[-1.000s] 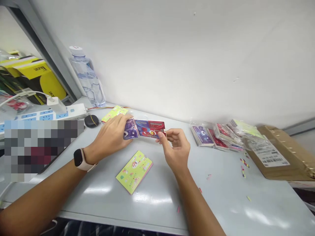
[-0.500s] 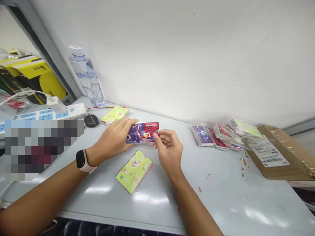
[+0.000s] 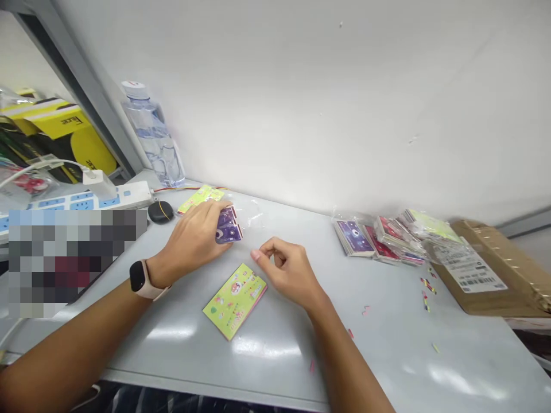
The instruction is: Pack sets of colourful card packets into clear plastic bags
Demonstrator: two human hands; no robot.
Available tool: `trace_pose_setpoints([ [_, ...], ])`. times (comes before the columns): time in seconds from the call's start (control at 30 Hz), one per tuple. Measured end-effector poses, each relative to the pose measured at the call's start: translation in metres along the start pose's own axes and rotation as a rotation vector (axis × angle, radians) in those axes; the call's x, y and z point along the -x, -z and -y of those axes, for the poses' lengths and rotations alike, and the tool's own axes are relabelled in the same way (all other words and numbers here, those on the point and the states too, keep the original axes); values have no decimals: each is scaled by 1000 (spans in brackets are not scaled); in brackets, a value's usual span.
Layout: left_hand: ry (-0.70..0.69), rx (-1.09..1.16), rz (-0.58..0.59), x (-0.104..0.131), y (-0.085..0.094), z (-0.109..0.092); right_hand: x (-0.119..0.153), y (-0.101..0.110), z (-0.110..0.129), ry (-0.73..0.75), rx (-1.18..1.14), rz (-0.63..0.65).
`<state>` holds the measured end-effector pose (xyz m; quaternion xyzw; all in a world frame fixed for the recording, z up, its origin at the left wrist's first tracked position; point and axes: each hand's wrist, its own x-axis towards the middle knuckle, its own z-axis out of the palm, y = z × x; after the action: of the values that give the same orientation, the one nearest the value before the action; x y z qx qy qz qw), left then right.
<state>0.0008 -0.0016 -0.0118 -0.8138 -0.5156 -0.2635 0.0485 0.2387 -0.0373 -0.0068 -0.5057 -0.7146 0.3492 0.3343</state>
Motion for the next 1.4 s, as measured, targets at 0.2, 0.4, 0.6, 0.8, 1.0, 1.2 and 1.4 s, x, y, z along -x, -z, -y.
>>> trace_pose_setpoints([
  [0.2,20,19,-13,-1,1,1,-2,-1,-4,-92,348,309],
  [0.4,22,-1,10,0,-1,0,-2,-4,-7,-146,316,360],
  [0.6,-4,-3,25,1,0,0,-3,4,1,-215,179,315],
  [0.8,-24,-25,29,2,-1,0,-3,19,2,-302,-211,427],
  [1.0,-21,-19,10,2,-5,2,-5,26,4,-226,-443,259],
  [1.2,-33,-4,15,1,-4,2,-10,16,0,16,-467,-534],
  [1.4,-63,29,-3,2,-5,2,-10,-1,-1,136,-326,-703],
])
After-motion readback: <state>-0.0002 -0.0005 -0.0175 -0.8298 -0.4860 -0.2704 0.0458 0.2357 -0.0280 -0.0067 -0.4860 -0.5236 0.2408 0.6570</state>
